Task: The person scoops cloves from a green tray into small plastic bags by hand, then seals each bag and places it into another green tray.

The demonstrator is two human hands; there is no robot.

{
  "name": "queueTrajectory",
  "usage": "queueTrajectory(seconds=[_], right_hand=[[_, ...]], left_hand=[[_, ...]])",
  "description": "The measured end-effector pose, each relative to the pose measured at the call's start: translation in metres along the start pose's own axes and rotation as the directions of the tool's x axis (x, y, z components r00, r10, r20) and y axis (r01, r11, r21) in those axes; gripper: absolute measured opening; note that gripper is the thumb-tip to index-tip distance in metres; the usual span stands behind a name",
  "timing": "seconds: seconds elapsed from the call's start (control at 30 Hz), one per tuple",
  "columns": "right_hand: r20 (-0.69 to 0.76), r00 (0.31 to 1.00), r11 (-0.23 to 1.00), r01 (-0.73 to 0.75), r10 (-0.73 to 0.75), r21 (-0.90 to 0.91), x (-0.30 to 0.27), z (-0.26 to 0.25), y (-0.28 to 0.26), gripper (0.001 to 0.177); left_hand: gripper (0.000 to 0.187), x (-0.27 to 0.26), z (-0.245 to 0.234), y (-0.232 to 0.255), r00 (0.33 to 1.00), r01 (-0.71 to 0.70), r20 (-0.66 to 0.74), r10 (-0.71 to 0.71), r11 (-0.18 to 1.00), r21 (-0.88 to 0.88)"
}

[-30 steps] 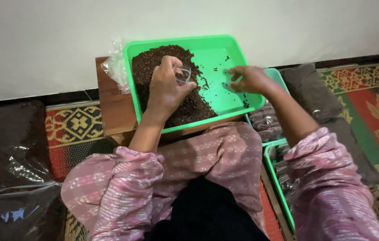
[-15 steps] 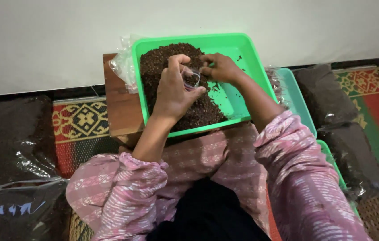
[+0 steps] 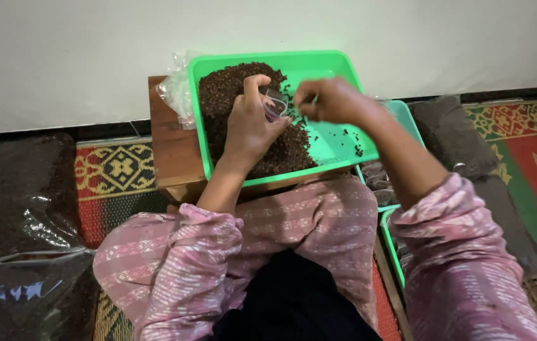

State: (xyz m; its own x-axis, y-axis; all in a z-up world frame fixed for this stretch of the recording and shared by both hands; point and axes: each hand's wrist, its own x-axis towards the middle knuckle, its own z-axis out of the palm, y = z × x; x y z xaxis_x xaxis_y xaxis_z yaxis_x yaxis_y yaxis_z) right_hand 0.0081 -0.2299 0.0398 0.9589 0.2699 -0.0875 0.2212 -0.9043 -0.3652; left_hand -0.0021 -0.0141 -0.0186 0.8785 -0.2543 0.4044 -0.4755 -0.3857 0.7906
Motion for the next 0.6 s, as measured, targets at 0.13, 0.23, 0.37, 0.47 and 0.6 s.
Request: queueTrajectory(seconds=[0.13,0.23,0.37,0.47,0.6], right_hand=[[-0.191,0.962,0.979,0.202,-0.193,0.028,-0.024,-0.045,-0.056,0.016],[-0.250,0.905,0.936,0.350,-0.345,-0.025,-0.029,-0.052,-0.081,0.020],[-0.211,0.907,0.926,0.328,-0.363,-0.184,-0.024,-0.048,-0.093,0.020],[-0.256,0.899,0.935,0.346,-0.355,-0.081,-0.030,-0.051,-0.079,0.018],[-0.007,1.000,0.997,0.016,-0.016,0.080,-0.035,-0.033,-0.005,0.017]], left_hand=[[0.078,0.000,0.001,0.009,0.991,-0.106,-0.075,0.110,0.993,0.057],[0.078,0.001,0.004,0.009,0.992,-0.081,-0.093,0.087,0.994,0.070],[0.080,-0.001,0.002,0.007,0.988,-0.101,-0.112,0.109,0.992,0.071],[0.083,-0.004,-0.003,0.004,0.989,-0.095,-0.114,0.100,0.994,0.046],[0.083,-0.008,-0.010,0.003,0.999,-0.046,0.001,0.046,0.996,-0.075]])
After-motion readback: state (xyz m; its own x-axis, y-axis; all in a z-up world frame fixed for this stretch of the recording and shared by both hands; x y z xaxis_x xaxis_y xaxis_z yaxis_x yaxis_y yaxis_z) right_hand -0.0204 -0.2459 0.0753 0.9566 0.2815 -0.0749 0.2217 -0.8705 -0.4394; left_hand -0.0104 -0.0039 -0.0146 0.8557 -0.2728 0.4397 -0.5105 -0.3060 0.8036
